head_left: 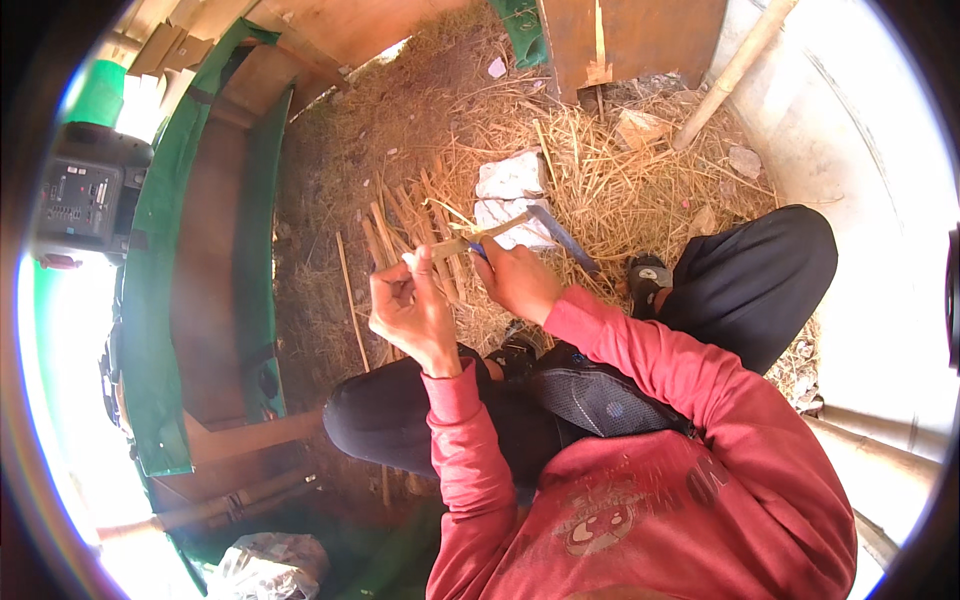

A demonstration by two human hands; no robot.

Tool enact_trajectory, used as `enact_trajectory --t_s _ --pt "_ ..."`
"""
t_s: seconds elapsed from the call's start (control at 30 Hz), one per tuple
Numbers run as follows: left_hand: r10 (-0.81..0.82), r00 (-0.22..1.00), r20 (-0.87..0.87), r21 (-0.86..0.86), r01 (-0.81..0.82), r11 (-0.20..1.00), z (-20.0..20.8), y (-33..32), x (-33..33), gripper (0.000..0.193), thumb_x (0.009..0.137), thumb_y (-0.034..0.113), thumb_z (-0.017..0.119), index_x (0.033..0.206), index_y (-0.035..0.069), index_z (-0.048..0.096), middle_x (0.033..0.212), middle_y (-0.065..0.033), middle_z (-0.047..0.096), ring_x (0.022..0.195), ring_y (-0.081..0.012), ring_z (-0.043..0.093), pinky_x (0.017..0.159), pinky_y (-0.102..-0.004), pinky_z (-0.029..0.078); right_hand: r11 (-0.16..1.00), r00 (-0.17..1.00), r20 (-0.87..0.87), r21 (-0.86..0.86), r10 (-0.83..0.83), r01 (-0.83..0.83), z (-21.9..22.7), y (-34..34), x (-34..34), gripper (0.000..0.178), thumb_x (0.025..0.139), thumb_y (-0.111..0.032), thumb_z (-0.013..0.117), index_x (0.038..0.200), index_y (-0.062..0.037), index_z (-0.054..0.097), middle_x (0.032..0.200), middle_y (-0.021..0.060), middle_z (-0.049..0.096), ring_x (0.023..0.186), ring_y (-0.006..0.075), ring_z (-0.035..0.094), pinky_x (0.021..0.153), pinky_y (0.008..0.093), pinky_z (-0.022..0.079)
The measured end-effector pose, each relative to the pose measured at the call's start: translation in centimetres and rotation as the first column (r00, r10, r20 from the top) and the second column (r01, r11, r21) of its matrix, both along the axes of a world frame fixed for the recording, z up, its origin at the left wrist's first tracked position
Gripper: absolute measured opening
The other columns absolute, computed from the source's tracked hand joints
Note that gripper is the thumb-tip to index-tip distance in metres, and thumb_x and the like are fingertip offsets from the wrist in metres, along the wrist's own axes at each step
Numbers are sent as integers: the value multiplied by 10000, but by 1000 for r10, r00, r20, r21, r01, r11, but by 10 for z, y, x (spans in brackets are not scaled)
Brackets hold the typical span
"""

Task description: The person sits cross-legged on a straw-covered floor and uses a knife to shave thin strips from bamboo sticks. They hold the bamboo in one hand and carefully scrape the surface with the knife, occasionally adjusting their grip or the stick's orientation.

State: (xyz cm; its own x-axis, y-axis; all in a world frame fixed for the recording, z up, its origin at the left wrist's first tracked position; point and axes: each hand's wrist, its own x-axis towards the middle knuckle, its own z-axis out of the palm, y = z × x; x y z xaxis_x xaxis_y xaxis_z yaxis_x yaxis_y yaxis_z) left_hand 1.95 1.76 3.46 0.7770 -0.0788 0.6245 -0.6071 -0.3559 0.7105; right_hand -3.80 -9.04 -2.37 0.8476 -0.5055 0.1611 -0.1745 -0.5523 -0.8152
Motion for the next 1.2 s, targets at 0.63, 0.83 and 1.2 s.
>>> enact_trajectory --t_s 0.63,0.83,1.2 --pt "-55 998 -7 -49 55 997 0 7 5 263 873 175 776 792 -4 602 659 -42 622 573 -47 525 528 -196 419 1000 993 -119 -7 -19 19 -41 -11 7 291 982 -281 513 1100 -21 571 636 249 614 618 453 631 560 575 470" --pt "-60 997 -56 -52 57 997 0 9 7 254 887 171 761 799 -6 602 661 -39 626 578 -43 511 551 -192 417 998 984 -173 -37 43 -51 -18 -5 4 352 998 -349 476 1151 -41 548 728 273 647 672 443 658 592 549 514" --pt "-208 964 -168 -172 179 969 3 14 8 169 905 116 727 900 -23 630 772 -60 659 683 -66 556 635 -198 436 950 970 143 217 196 -224 39 15 -10 270 982 -252 519 1086 -3 531 674 243 625 627 434 634 548 529 473"
